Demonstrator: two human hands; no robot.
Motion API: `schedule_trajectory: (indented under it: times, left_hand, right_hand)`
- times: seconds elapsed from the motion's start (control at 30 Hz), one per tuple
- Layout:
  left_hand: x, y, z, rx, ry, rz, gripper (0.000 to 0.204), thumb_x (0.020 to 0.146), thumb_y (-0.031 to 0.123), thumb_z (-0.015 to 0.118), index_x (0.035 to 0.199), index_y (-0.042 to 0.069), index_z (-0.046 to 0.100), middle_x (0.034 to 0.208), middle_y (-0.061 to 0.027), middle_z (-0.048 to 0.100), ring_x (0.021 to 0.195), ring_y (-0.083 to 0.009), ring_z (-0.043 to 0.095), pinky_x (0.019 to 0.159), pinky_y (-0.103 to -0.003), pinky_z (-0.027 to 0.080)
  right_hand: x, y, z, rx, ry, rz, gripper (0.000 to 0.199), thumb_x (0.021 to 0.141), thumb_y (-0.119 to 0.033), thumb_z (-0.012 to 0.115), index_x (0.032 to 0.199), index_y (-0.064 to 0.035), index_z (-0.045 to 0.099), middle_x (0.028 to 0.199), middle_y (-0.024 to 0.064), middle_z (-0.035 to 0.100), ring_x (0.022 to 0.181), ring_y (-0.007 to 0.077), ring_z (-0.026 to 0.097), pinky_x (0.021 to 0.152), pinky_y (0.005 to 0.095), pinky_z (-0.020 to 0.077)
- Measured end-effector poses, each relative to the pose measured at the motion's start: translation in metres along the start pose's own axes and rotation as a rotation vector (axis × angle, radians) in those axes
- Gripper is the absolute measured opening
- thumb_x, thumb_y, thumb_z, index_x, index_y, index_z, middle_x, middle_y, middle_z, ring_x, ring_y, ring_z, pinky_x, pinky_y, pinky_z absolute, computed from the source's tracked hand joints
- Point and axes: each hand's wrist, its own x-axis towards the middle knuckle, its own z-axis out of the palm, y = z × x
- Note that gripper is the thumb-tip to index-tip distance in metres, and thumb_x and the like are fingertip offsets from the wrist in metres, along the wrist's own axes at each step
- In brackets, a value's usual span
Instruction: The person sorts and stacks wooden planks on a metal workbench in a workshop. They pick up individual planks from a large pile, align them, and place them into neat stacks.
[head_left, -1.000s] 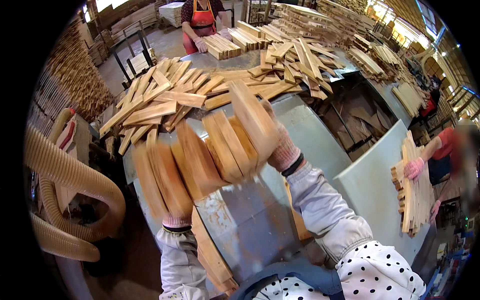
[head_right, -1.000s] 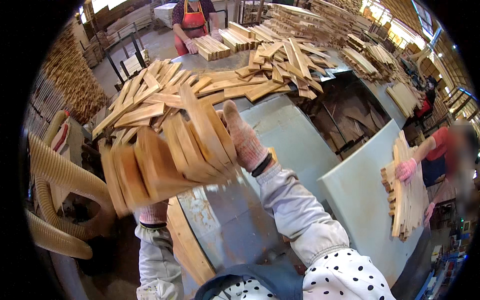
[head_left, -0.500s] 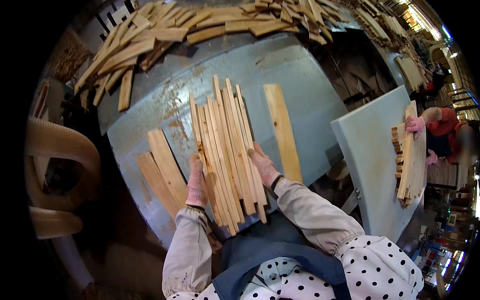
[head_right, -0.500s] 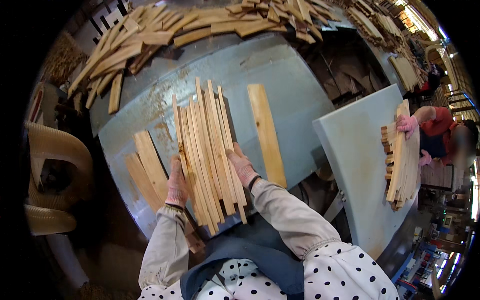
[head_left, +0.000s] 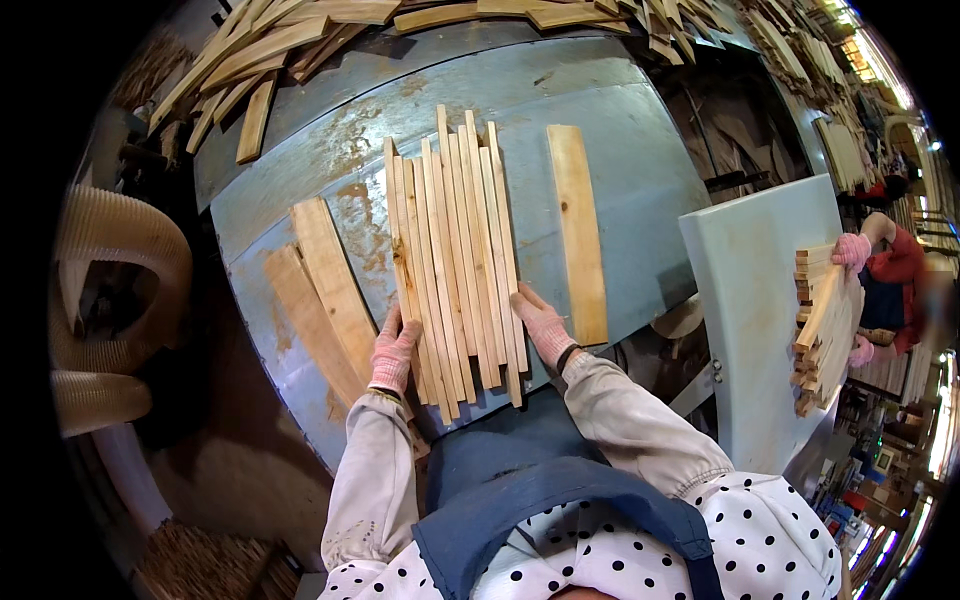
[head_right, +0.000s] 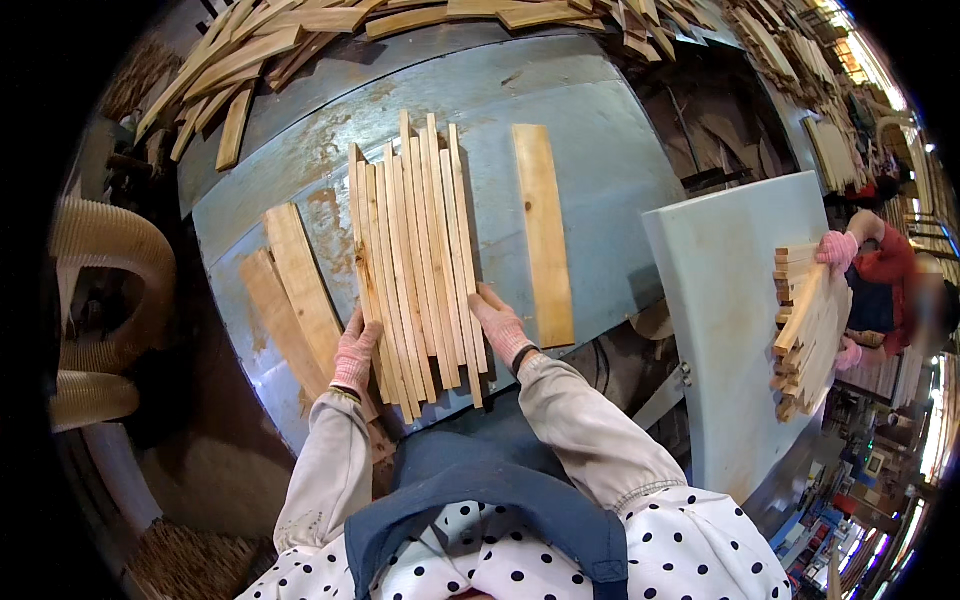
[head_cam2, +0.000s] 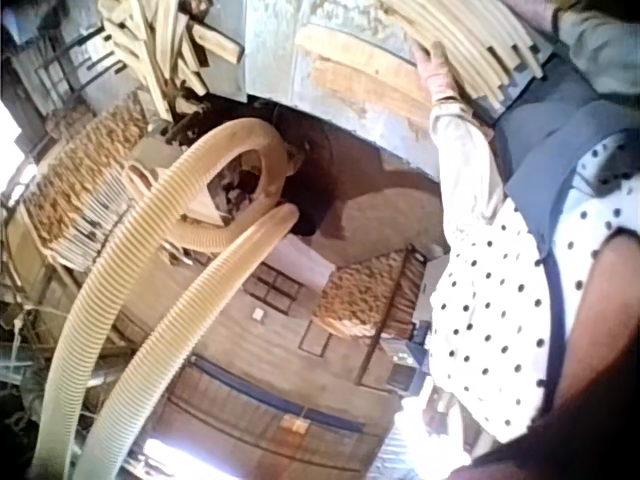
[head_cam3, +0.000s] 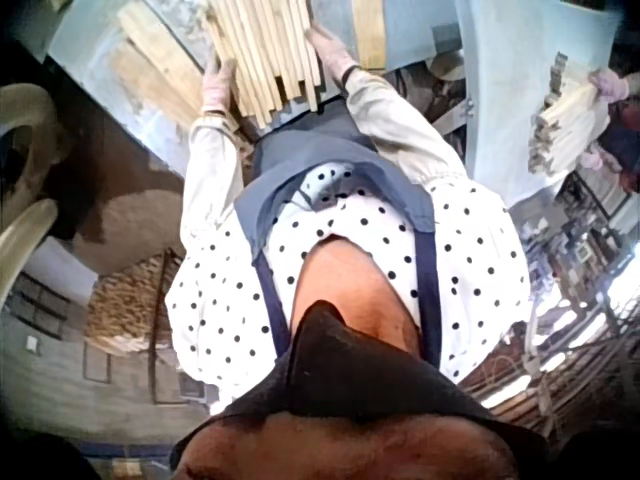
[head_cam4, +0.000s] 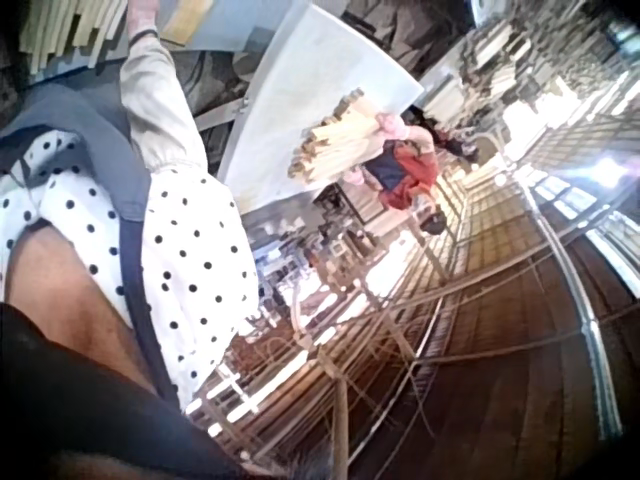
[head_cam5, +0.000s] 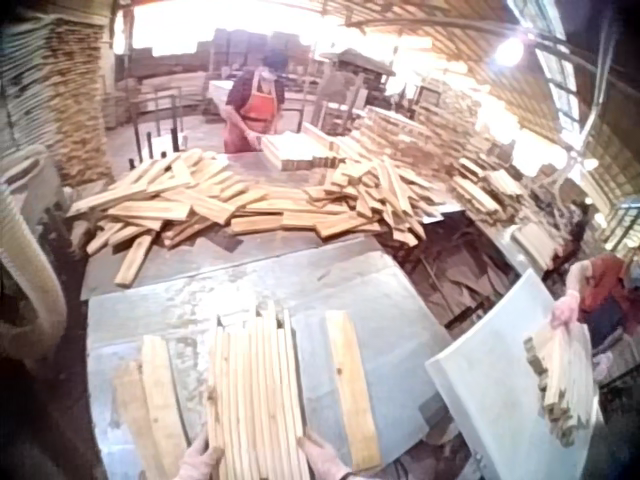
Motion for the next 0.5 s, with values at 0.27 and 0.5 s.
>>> schedule_trajectory:
  times: [0.27, 0.5]
  left_hand:
    - [0.005, -0.009, -0.011, -0.179, -0.031, -0.032, 0.069, 0.102, 0.030, 0.074, 0.157, -0.002, 0.047, 0.151, -0.0120, 0.059, 0.135, -0.0215, 0.057, 0.113, -0.034, 0.045]
    - [0.008, -0.023, -0.038, 0.088, 0.338, 0.046, 0.055, 0.104, 0.032, 0.071, 0.142, -0.006, 0.061, 0.127, -0.0138, 0.073, 0.115, -0.0213, 0.067, 0.102, -0.034, 0.052]
  right_hand:
    - [0.017, 0.018, -0.021, 0.077, -0.054, 0.047, 0.065, 0.103, -0.042, 0.070, 0.157, -0.0102, 0.053, 0.156, 0.0109, 0.056, 0.143, 0.0222, 0.051, 0.119, 0.0348, 0.0376]
    - [0.015, 0.018, -0.023, 0.035, -0.102, 0.035, 0.068, 0.103, -0.047, 0.068, 0.158, -0.0111, 0.051, 0.162, 0.0097, 0.051, 0.151, 0.0237, 0.043, 0.123, 0.0353, 0.0316]
